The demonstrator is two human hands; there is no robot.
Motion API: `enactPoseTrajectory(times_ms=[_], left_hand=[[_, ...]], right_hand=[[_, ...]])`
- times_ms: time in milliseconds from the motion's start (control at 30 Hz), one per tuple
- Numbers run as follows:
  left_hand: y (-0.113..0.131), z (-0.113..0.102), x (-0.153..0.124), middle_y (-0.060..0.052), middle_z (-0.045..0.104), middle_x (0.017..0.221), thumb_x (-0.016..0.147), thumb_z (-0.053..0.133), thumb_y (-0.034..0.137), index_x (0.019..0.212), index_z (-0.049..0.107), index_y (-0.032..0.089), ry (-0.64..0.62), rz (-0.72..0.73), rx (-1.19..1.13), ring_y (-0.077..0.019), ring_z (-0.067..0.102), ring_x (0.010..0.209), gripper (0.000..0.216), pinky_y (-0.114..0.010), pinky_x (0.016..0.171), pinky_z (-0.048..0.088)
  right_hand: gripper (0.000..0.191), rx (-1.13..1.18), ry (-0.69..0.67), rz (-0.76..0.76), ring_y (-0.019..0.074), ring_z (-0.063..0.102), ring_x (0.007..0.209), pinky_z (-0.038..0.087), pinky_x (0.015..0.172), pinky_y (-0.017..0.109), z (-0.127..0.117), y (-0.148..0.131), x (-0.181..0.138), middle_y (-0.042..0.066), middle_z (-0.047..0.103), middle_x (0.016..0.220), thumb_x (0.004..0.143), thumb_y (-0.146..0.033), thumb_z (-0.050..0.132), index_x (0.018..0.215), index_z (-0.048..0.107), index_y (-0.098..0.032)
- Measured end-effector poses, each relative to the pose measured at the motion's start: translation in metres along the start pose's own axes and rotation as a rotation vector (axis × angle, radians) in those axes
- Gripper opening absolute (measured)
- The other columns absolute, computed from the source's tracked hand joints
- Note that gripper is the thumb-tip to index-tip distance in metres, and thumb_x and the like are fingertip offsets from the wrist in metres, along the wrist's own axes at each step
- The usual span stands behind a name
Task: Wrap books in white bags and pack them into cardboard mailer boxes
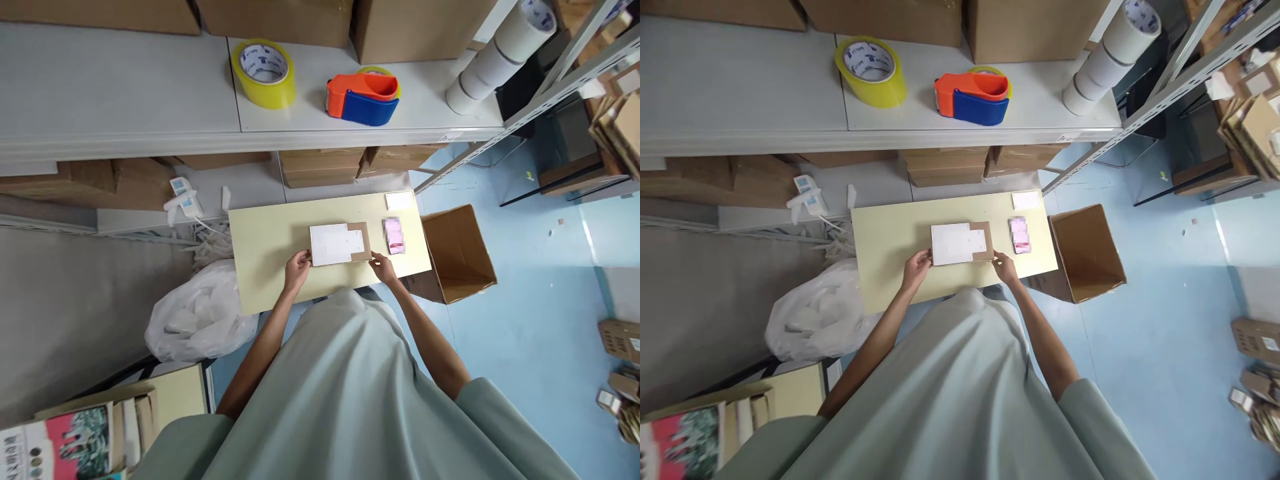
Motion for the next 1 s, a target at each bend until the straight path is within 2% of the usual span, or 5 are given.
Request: enactPoseTrajectory(times_ms=[200, 333, 600, 800, 1000], left_hand=[[0.027, -0.020, -0.013, -0.015, 0.084, 0.120, 0.092, 0.060, 0.031, 0.109, 0.080, 0.015, 0.316, 0.008, 0.089, -0.0255, 0.079, 0.116, 0.031, -0.040, 0.108, 0.061], [0.079, 0.002, -0.018, -0.013, 0.085, 0.114, 0.092, 0.066, 0.035, 0.106, 0.081, 0.015, 0.443, 0.101, 0.132, -0.0242, 0.081, 0.109, 0.029, -0.037, 0.104, 0.064], [0.153, 0.168, 0.002, -0.009, 0.083, 0.128, 0.104, 0.057, 0.038, 0.121, 0.082, 0.020, 0.127, 0.255, 0.196, -0.0262, 0.078, 0.123, 0.035, -0.042, 0.114, 0.061], [0.124, 0.295, 0.061, -0.014, 0.070, 0.152, 0.103, 0.055, 0.026, 0.148, 0.067, 0.019, -0.125, 0.198, 0.074, -0.0274, 0.070, 0.139, 0.047, -0.044, 0.121, 0.054], [0.090, 0.346, 0.137, -0.019, 0.063, 0.159, 0.087, 0.060, 0.009, 0.157, 0.057, 0.019, -0.102, 0.080, 0.074, -0.0317, 0.065, 0.145, 0.070, -0.052, 0.124, 0.050]], right_hand=[[0.046, 0.119, -0.050, -0.064, 0.0214, 0.080, 0.113, 0.066, 0.102, 0.043, -0.022, 0.012, 0.028, 0.014, 0.077, 0.142, 0.100, -0.015, 0.054, 0.143, 0.070, -0.016], [0.040, 0.197, -0.022, -0.097, 0.0241, 0.079, 0.113, 0.066, 0.102, 0.046, -0.063, 0.026, 0.060, 0.017, 0.077, 0.142, 0.101, -0.024, 0.056, 0.136, 0.073, -0.015], [0.047, 0.284, 0.152, -0.070, 0.0293, 0.076, 0.119, 0.065, 0.103, 0.047, -0.154, 0.089, 0.134, 0.021, 0.078, 0.136, 0.104, -0.045, 0.057, 0.133, 0.073, -0.012], [0.055, 0.300, 0.256, -0.048, 0.0291, 0.073, 0.128, 0.063, 0.107, 0.047, -0.185, 0.127, 0.193, 0.025, 0.070, 0.146, 0.107, -0.052, 0.056, 0.142, 0.066, -0.011], [0.055, 0.298, 0.249, -0.055, 0.0289, 0.071, 0.129, 0.063, 0.107, 0.045, -0.179, 0.134, 0.240, 0.025, 0.066, 0.147, 0.110, -0.049, 0.053, 0.151, 0.061, -0.012]])
Point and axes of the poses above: each hand's wrist, its own x-axis towards the middle knuckle, its own z-axis out of the palm, y = z × x, the point moved 10 cm from there along x, towards the middle knuckle
